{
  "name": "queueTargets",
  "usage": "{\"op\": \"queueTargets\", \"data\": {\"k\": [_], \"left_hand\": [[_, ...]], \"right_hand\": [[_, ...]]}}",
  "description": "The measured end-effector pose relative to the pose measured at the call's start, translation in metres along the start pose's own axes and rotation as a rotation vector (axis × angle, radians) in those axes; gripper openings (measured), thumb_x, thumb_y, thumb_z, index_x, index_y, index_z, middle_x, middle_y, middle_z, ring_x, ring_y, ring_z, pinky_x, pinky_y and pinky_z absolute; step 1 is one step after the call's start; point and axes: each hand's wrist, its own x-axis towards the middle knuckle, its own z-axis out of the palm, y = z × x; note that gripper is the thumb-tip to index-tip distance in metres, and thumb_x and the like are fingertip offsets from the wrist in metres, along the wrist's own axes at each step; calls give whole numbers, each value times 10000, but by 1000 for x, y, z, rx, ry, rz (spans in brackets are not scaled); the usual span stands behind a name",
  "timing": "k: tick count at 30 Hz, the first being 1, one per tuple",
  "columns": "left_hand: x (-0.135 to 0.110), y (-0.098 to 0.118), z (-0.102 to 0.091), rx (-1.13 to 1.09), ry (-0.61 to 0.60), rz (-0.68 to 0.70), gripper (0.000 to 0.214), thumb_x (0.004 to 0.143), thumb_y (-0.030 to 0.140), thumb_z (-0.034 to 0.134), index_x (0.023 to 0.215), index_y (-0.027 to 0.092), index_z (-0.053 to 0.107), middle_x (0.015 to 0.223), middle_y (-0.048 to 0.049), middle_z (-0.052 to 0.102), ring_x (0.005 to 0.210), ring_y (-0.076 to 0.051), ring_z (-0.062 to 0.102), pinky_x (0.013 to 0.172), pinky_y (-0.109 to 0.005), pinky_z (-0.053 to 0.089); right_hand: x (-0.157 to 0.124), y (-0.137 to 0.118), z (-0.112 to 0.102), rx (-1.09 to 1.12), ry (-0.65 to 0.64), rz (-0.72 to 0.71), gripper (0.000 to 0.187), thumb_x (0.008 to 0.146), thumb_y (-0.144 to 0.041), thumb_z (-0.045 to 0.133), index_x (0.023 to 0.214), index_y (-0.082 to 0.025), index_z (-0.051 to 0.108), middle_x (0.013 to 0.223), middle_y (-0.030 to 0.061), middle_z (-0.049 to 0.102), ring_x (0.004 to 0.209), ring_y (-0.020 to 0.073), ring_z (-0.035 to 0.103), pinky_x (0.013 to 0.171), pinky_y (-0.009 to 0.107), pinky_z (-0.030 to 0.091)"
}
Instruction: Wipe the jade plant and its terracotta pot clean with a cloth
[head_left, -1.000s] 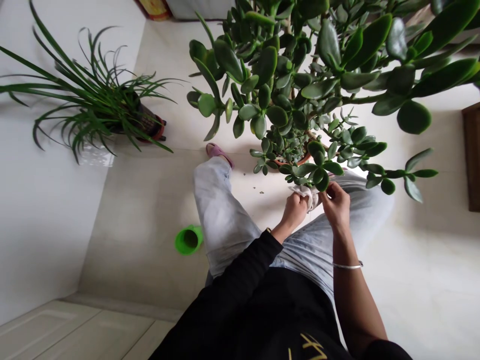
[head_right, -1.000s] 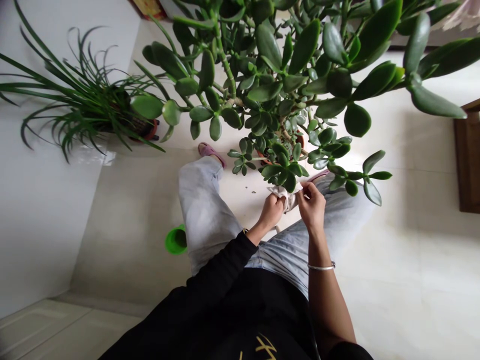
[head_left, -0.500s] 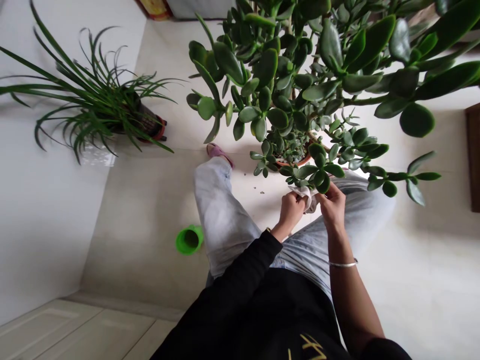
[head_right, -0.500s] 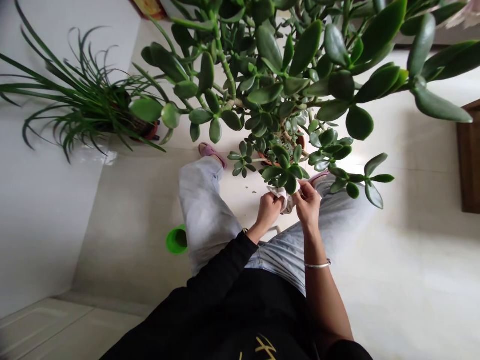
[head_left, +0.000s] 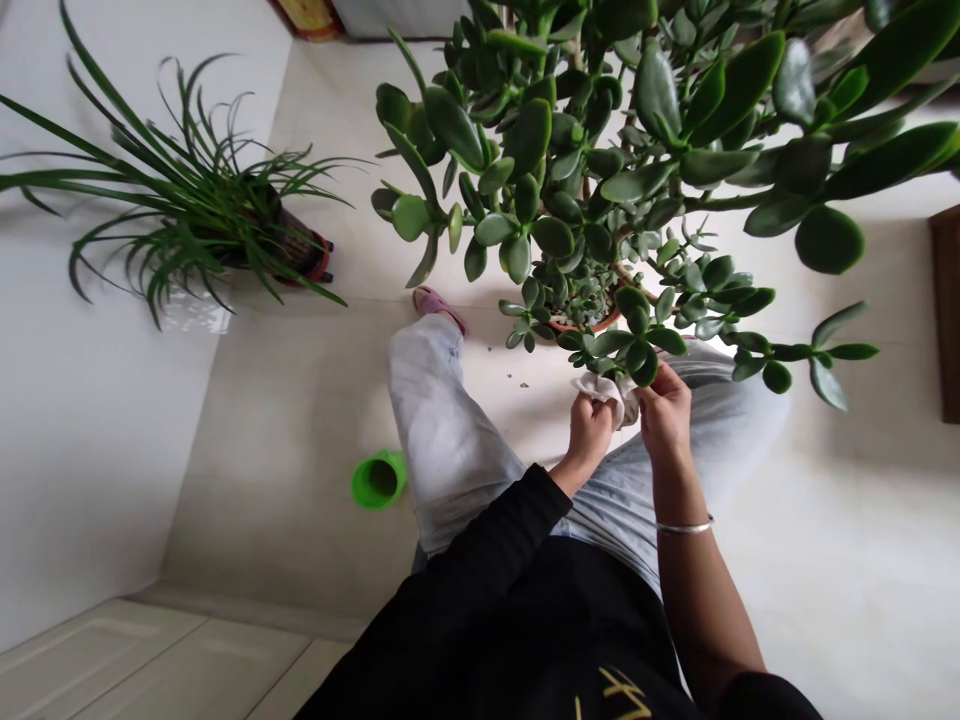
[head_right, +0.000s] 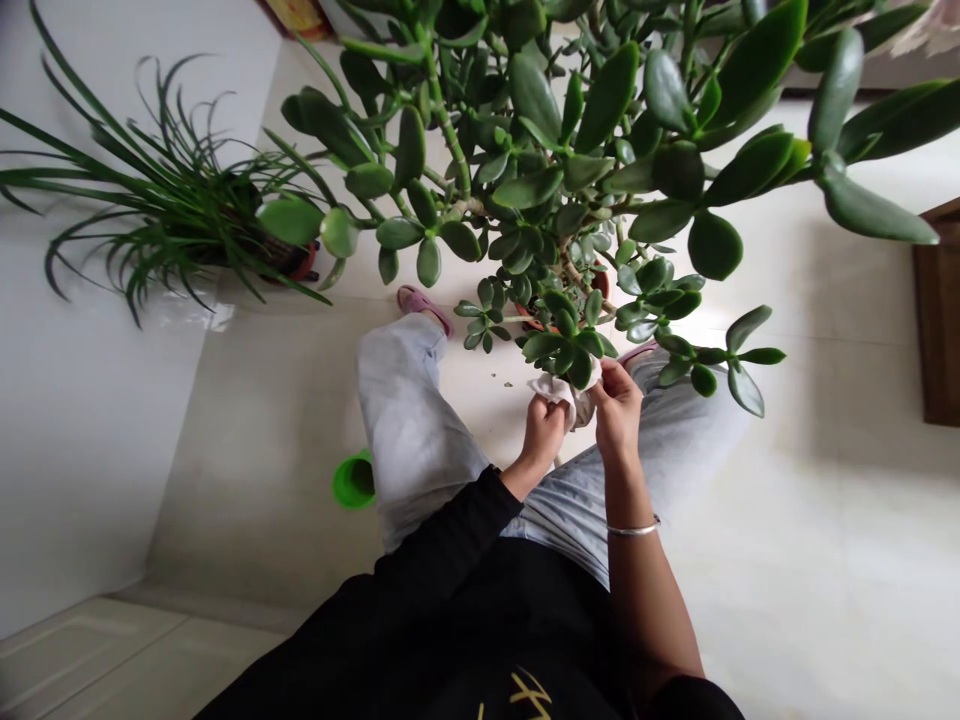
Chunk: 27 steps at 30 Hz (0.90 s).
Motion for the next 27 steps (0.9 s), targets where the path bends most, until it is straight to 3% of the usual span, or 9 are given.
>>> {"op": "queueTargets", "data": {"k": [4,11,17,22,27], "left_hand": [[-1,-3,1,-83,25,-16,63,818,119,619,846,168,647,824,-18,713,776,-134,641,735,-225,472],[2,-5,0,-132,105,-34,93,744,161,652,653,159,632,603,38,600,613,-106,523,630,-224,402],[5,-7,-3,-129,130,-34,72,707,116,648,645,148,666,615,25,645,615,-110,542,621,-224,408],[6,-8,-5,-112,133,-20,67,670,92,665,643,152,658,642,20,672,639,-120,579,646,-229,439],[4,-5,-7,-79,113,2,96,652,65,646,643,159,662,665,8,691,672,-136,613,663,-236,457]], "right_hand": [[2,-2,-1,25,-4,25,320,622,-390,831,809,-216,639,747,-24,686,636,120,567,608,252,456],[4,2,-9,90,48,34,310,551,-296,907,795,-207,737,754,-26,731,656,120,605,650,254,488],[5,-2,-17,25,134,34,346,502,-325,933,749,-192,730,717,-5,724,617,127,589,588,259,474],[6,-1,-21,-20,167,8,403,476,-352,946,683,-189,641,644,-41,644,570,90,510,559,230,417],[5,1,-24,-54,175,-14,371,526,-362,923,683,-184,638,627,-52,602,566,77,466,537,212,362]]}}
